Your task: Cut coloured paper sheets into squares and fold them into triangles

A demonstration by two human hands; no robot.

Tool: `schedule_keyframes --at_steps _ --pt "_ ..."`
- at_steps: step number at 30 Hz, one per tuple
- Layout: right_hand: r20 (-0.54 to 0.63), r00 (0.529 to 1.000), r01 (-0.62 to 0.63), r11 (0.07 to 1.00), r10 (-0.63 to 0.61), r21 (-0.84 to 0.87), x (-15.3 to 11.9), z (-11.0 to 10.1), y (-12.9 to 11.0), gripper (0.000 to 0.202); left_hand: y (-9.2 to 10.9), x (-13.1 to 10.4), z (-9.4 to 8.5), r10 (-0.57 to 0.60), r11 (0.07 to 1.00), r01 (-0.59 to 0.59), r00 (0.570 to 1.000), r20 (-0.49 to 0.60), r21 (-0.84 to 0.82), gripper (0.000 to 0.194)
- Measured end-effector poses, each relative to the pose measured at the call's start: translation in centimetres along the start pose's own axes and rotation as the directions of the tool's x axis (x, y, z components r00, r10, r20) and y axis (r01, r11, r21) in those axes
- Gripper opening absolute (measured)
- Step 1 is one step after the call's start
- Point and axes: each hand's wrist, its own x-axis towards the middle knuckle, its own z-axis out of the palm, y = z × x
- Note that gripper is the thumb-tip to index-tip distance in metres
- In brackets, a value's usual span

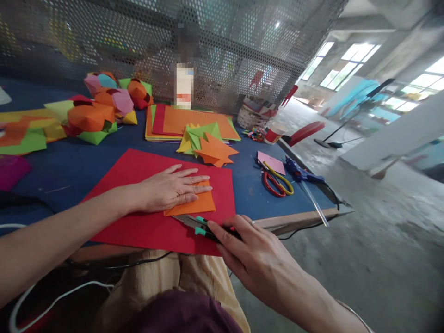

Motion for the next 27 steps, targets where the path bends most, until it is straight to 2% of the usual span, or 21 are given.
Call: schedule_keyframes --at_steps 6,13,22,27 --pt "-0.047 0.999 -0.003 1.000 0.004 0.018 0.21 0.53 -0.17 0.039 0.02 0.02 0.06 0.000 1.000 0.000 1.000 -0.010 -0.002 0.050" --pt "0.000 1.000 0.017 1.000 -0.017 -0.015 0.38 0.58 -0.18 0.043 0.12 -0.05 0.02 0.001 1.000 -0.001 1.000 -0.018 -0.003 0.050" --pt "0.006 0.999 0.042 0.999 -0.042 0.009 0.50 0.59 0.08 0.043 0.26 -0.07 -0.04 -0.006 1.000 0.005 1.000 -0.014 -0.017 0.049" --pt "-0.009 1.000 0.028 0.995 -0.028 0.091 0.03 -0.03 -0.31 0.037 0.02 -0.12 0.13 -0.004 0.999 0.003 1.000 -0.025 -0.032 0.049"
